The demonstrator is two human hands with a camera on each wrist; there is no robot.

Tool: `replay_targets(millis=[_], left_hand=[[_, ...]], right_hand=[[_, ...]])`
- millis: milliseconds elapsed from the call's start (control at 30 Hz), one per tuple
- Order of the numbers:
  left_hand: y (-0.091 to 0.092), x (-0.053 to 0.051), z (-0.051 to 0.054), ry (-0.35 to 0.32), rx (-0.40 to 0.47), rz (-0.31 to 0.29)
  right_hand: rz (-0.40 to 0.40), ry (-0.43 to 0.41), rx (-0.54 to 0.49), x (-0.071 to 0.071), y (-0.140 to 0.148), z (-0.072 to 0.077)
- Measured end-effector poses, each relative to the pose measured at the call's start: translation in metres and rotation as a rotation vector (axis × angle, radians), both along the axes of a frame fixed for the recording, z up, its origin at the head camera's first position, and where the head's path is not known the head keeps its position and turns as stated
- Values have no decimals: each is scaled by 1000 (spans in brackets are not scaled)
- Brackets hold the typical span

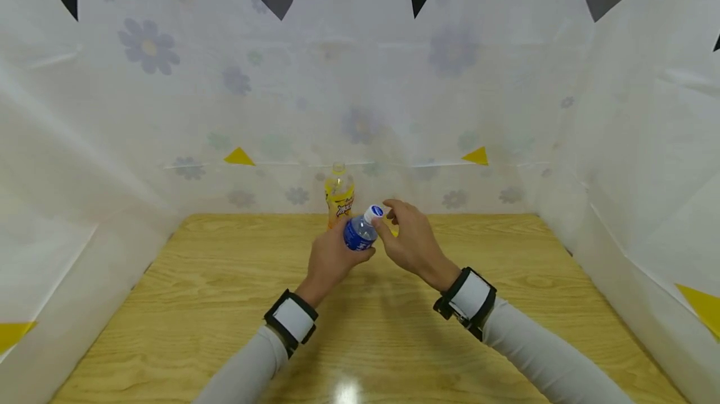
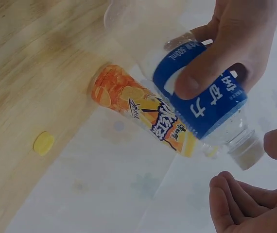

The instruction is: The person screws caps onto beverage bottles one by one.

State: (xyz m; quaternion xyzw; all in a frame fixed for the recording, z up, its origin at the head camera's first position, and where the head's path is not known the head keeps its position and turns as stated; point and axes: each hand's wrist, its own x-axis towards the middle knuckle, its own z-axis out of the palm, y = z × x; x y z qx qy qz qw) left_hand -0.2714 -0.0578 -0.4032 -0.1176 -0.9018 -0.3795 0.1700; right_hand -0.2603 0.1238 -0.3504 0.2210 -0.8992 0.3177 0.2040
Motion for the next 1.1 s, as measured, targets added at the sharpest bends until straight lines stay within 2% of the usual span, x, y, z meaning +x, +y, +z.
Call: replay_targets(millis=[100,200,333,433,600,733,900,1100], left_hand=[[-15,-6,9,11,61,39],[-36,-14,25,40,142,96],[-72,-29,43,85,252,214],[-99,-40,47,96,311,318],[-137,-56,39,65,365,471],[-159,-63,25,29,399,547],[-179,-62,12,-6,429,620],[-191,-58,6,-44,450,672]], right_hand=[[-17,-30,14,0,3,-3],[-34,-61,31,0,6,-7],[-39,-109,44,0,11,-13],[-47,-127,57,-1,15,-17],[-71,-123,79,-4,19,-22],[-69,-138,84,-5,22,-24],[-59,-167,78,-4,23,-25],[-66,-161,79,-4,26,-27]])
